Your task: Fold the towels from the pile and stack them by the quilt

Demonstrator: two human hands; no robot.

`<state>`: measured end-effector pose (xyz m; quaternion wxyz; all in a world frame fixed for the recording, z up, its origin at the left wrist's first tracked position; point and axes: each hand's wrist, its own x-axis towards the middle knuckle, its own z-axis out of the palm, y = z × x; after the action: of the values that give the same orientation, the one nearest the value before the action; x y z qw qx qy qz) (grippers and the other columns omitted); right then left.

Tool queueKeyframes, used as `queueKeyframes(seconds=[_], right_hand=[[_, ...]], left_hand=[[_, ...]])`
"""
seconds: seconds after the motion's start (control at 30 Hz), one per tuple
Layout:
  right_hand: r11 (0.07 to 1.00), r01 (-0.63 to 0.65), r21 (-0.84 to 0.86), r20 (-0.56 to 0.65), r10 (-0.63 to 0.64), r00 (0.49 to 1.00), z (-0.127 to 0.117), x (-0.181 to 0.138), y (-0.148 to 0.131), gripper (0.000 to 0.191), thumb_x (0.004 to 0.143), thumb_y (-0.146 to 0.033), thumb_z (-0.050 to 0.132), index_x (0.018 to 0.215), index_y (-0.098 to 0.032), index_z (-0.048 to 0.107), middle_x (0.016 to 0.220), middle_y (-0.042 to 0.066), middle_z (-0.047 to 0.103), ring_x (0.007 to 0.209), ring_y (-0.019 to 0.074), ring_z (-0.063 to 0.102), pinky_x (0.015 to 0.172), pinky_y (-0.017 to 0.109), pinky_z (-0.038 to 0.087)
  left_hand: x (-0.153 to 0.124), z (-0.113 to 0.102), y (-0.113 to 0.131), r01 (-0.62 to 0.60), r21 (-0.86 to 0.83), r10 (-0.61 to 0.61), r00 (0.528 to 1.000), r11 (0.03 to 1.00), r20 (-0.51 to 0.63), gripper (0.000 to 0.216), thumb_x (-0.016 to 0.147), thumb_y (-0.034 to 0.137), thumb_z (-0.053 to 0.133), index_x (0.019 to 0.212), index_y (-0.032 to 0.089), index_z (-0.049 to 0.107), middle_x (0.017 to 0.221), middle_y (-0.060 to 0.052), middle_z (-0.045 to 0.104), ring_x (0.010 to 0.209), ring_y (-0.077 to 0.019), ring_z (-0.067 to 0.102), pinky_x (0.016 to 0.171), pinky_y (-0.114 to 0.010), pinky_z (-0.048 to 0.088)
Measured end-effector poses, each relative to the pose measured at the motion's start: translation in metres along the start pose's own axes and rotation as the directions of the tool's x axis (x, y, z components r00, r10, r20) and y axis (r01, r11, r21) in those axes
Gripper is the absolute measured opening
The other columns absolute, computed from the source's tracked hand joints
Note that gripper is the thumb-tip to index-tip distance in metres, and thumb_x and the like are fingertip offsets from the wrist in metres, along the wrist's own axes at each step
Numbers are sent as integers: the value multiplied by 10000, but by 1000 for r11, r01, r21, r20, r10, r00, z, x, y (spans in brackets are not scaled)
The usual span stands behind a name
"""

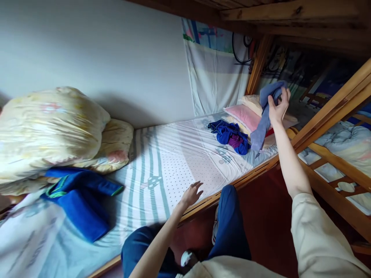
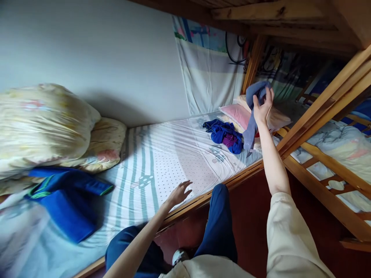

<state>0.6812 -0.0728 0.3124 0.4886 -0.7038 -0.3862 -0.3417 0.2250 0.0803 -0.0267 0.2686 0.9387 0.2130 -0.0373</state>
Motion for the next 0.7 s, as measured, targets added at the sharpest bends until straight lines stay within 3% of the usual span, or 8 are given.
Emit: queueKeyframes(seconds=[0.07, 0.17, 0.3, 0.4, 0.5, 0.63, 0.7], right_hand=[[996, 79, 32, -1, -79, 997, -10, 11, -32, 585, 997, -525, 600, 1508, -264, 487, 1588, 140, 434, 1529, 307, 427, 1197, 536, 466], [981, 166, 101, -9, -166, 986, -26, 9, -88, 573, 973, -438, 651, 1505, -278, 513, 1569, 116, 467, 1572, 291, 388, 1275, 513, 390], [956, 221, 191, 68, -237, 969, -42, -17, -155, 519, 990, -391, 626, 1493, -288, 546, 1550, 96, 490, 1597, 292, 362, 1320, 517, 330], [950, 230, 213, 95, -254, 962, -50, -41, -190, 462, 1026, -377, 565, 1479, -291, 568, 1538, 87, 503, 1582, 288, 395, 1322, 518, 330], [949, 229, 218, 97, -254, 962, -51, -58, -212, 437, 1035, -383, 549, 1459, -284, 586, 1513, 84, 520, 1564, 290, 427, 1307, 522, 363], [944, 219, 247, 124, -255, 959, -52, -75, -234, 456, 1013, -370, 604, 1458, -277, 575, 1513, 94, 514, 1573, 307, 409, 1305, 534, 378], [938, 224, 264, 131, -265, 955, -56, -81, -244, 528, 985, -354, 659, 1493, -277, 539, 1562, 103, 469, 1601, 324, 355, 1326, 542, 341]], left_hand=[[-1, -33, 29, -104, -120, 84, 983, 987, -166, 460, 1011, 339, 544, 1425, 161, 638, 1494, -170, 642, 1370, -309, 635, 1160, -484, 529], [-5, -80, 83, -278, -311, 152, 916, 909, -372, 479, 1025, 454, 547, 1407, 180, 634, 1436, -166, 676, 1298, -293, 678, 1107, -484, 573], [-21, -113, 160, -407, -548, 199, 895, 731, -399, 503, 982, 542, 636, 1349, 198, 638, 1383, -165, 694, 1221, -282, 712, 942, -429, 652], [-35, -104, 204, -439, -588, 255, 892, 679, -372, 563, 910, 567, 745, 1334, 217, 625, 1341, -163, 689, 1207, -292, 711, 914, -414, 656], [-41, -79, 229, -458, -517, 209, 859, 724, -468, 698, 821, 587, 833, 1351, 220, 567, 1371, -167, 617, 1244, -323, 677, 1028, -489, 613], [-29, -60, 241, -367, -458, -56, 729, 810, -682, 892, 747, 550, 900, 1417, 190, 436, 1413, -201, 498, 1346, -375, 591, 1119, -548, 538], [-21, -63, 239, -323, -447, -145, 653, 834, -743, 836, 778, 470, 884, 1409, 179, 420, 1383, -204, 492, 1345, -373, 582, 1116, -543, 532]])
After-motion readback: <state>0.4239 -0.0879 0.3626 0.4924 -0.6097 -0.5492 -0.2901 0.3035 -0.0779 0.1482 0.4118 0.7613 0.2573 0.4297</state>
